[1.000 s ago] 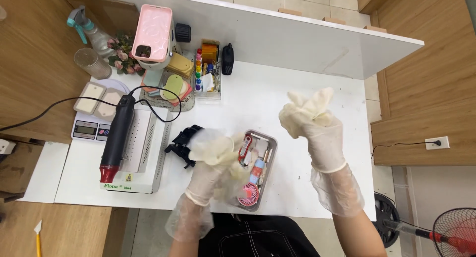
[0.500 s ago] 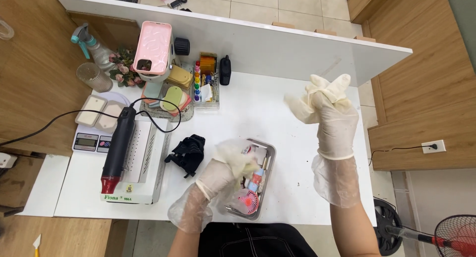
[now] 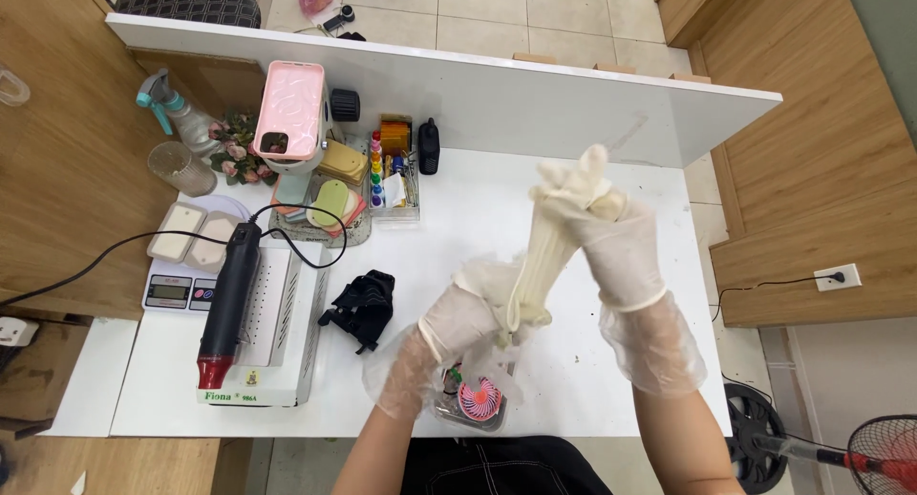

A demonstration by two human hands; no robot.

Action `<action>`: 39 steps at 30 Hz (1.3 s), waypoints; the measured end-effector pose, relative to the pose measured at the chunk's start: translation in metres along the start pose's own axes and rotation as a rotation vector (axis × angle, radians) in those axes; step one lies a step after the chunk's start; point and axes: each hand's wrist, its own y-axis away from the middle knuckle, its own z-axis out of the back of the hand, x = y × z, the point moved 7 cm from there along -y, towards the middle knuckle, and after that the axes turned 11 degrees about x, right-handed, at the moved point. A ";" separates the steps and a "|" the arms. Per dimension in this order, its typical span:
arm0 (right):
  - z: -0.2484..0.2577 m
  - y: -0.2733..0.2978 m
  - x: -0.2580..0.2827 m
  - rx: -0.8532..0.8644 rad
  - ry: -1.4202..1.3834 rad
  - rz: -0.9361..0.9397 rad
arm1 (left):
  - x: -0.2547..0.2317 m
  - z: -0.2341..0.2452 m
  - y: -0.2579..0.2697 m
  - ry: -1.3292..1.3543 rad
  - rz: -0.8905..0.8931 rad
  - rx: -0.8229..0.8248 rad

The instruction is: Clean the workspace using a heat gun and wipes, then organize tools into a tray.

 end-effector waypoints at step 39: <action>-0.076 0.169 -0.128 0.881 1.417 0.595 | 0.085 0.012 0.179 1.736 -0.253 -0.659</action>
